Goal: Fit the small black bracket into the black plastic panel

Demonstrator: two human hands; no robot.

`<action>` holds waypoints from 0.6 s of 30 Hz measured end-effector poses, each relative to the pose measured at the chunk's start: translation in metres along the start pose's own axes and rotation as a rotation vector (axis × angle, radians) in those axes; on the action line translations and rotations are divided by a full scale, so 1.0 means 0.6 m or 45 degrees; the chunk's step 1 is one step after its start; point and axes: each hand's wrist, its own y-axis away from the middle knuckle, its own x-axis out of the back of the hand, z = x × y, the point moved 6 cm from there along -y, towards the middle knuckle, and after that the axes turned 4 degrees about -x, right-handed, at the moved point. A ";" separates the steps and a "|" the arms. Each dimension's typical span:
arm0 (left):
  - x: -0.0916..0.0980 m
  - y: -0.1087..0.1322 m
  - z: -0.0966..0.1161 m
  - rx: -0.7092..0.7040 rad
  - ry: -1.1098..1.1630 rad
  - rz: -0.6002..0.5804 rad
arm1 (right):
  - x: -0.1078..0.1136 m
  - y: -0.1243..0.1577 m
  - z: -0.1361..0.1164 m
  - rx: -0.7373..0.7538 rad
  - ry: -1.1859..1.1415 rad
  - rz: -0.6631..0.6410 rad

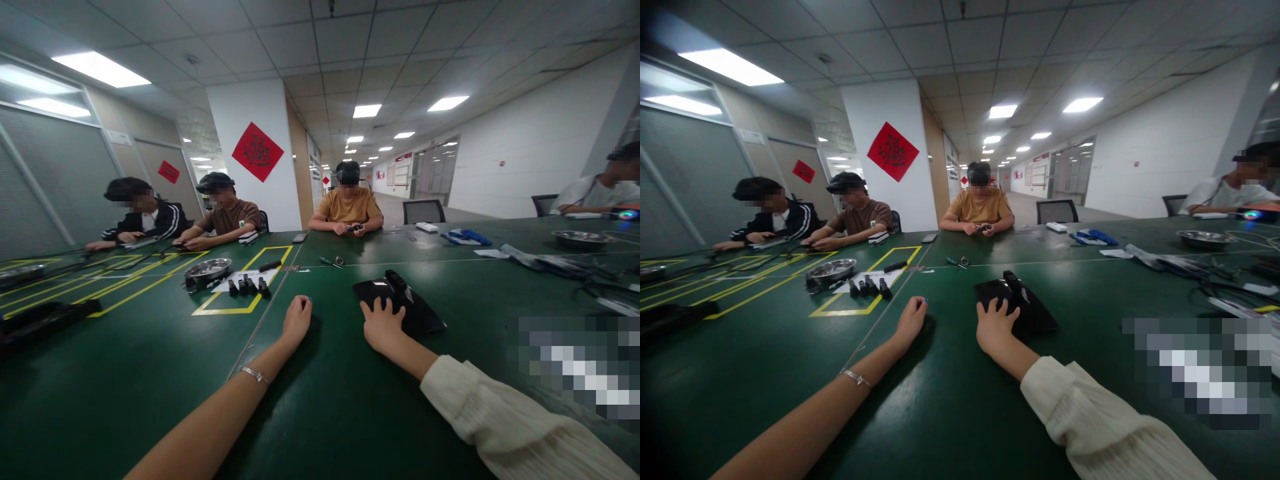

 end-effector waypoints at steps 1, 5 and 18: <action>-0.001 0.000 0.001 -0.004 0.004 -0.009 | 0.002 -0.009 0.014 -0.044 -0.014 0.010; -0.003 0.000 0.005 -0.031 -0.015 -0.026 | 0.006 -0.041 0.072 -0.208 -0.067 -0.022; -0.009 0.001 -0.005 -0.001 -0.057 -0.059 | -0.021 -0.125 0.294 -0.638 -0.188 -0.013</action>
